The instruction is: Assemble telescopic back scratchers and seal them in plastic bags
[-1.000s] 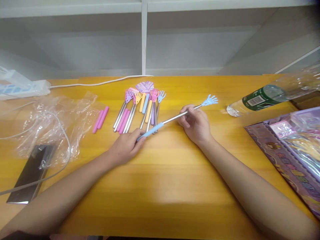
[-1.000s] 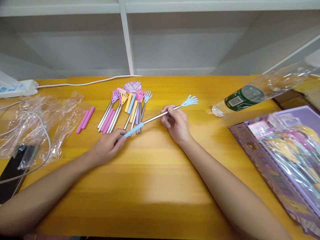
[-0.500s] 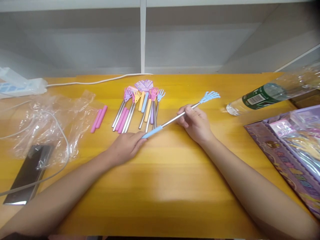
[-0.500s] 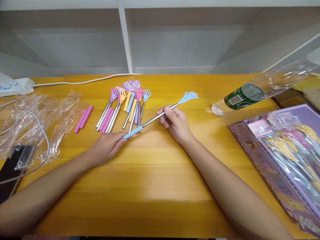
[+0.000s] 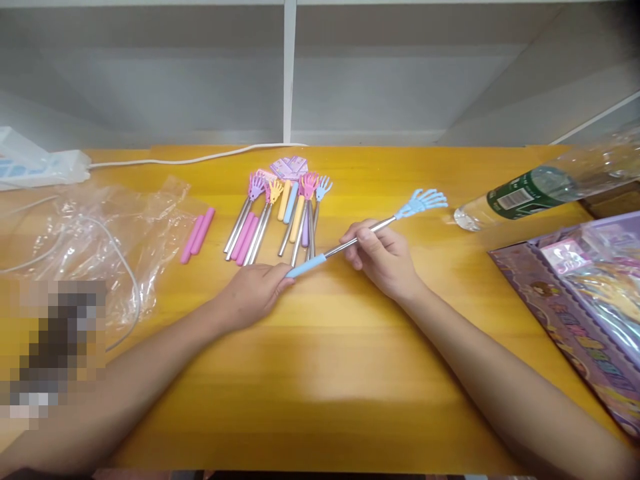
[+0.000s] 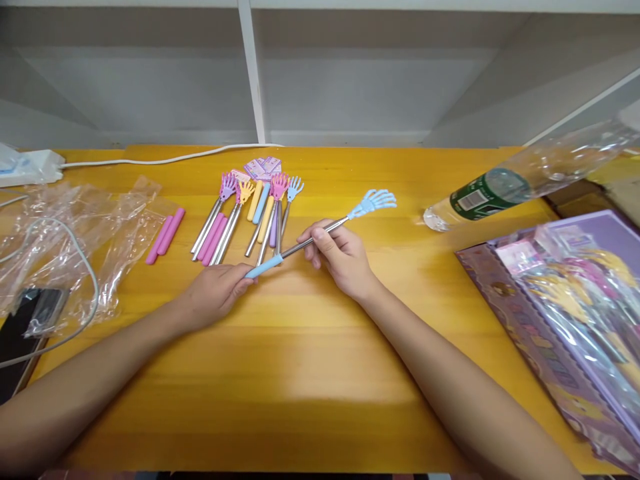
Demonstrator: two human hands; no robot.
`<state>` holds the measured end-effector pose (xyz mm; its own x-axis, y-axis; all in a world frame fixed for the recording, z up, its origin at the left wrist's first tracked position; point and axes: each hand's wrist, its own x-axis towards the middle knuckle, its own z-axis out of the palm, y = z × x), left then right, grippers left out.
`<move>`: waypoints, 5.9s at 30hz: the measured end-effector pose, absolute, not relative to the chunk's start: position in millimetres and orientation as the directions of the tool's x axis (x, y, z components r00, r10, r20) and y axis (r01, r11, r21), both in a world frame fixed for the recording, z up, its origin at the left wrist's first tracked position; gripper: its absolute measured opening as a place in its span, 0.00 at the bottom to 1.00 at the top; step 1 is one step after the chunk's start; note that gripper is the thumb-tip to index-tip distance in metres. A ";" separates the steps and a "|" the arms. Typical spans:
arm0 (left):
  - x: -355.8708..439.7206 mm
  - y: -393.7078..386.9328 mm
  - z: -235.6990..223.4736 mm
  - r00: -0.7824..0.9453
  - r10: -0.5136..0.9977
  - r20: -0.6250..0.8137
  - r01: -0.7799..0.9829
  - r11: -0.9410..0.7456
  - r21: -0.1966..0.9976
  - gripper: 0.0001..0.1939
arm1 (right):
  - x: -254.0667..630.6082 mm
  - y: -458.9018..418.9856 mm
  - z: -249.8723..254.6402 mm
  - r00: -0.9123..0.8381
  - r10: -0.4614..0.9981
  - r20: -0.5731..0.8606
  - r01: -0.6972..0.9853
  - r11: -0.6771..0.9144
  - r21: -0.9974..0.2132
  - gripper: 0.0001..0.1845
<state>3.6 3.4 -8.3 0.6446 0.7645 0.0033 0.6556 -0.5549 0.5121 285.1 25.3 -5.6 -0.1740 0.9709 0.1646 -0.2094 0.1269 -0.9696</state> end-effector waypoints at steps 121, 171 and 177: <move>9.0 -7.4 -10.9 0.644 0.764 0.045 0.718 -0.623 0.310 0.25 | 251.2 2.3 -8.8 -0.420 0.899 -0.123 -0.327 -0.276 -0.904 0.21; 9.7 -4.6 15.8 0.708 0.678 -0.195 0.429 -0.194 0.883 0.25 | 272.8 26.0 10.3 0.177 0.978 0.110 -0.316 0.163 -0.935 0.23; 9.9 -1.9 18.1 0.705 0.671 -0.231 0.392 -0.097 0.915 0.25 | 286.2 37.5 30.3 0.254 0.949 0.186 -0.221 0.244 -0.944 0.27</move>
